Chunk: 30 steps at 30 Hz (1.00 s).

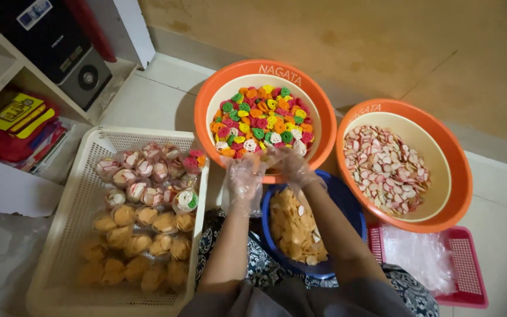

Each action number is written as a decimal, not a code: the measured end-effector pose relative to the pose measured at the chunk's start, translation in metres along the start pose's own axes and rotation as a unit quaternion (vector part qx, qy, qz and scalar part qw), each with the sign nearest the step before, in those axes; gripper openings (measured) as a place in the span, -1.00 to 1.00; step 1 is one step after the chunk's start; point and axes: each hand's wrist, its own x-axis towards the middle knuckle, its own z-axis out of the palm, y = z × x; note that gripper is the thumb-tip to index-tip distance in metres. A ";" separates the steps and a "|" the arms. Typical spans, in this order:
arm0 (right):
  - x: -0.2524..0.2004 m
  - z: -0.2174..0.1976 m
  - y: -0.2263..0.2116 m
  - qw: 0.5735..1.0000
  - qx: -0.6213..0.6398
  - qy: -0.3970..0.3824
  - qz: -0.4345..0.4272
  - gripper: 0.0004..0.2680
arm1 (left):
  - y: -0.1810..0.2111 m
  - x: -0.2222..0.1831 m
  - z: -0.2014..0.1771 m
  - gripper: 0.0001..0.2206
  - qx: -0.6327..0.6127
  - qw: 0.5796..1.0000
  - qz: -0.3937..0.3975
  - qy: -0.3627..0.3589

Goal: Transferring and portioning colorful snacks from large bowls into a smaller bowl for packaging.

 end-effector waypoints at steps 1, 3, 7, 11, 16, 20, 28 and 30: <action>0.002 -0.008 -0.013 0.999 -0.025 -0.046 -0.017 -0.60 | 0.000 0.014 -0.023 -0.78 0.004 1.000 -0.024 -0.010; 0.005 -0.022 -0.038 0.994 -0.048 -0.093 -0.037 -0.59 | 0.001 0.030 -0.055 -0.79 0.010 0.999 -0.045 -0.019; 0.018 -0.023 -0.067 0.971 -0.051 -0.234 0.011 -0.59 | 0.005 0.038 -0.077 -0.79 -0.036 0.998 -0.049 -0.027; -0.030 -0.060 -0.130 0.905 0.378 -0.112 0.160 -0.58 | 0.010 -0.004 -0.003 -0.81 -0.045 0.997 -0.059 -0.029; 0.003 -0.030 -0.012 0.965 0.233 0.056 -0.104 -0.67 | 0.011 -0.011 0.023 -0.76 -0.013 0.996 -0.061 -0.063; -0.081 -0.180 -0.132 0.906 0.423 0.008 -0.022 -0.63 | 0.008 -0.045 0.077 -0.81 -0.014 0.998 -0.045 -0.032; -0.083 -0.208 -0.118 0.933 0.260 -0.080 -0.237 -0.69 | 0.016 -0.020 0.035 -0.69 0.041 0.992 -0.044 0.110; -0.081 -0.210 -0.124 0.937 0.188 -0.089 -0.281 -0.70 | 0.011 -0.004 0.006 -0.67 0.050 0.989 -0.042 0.133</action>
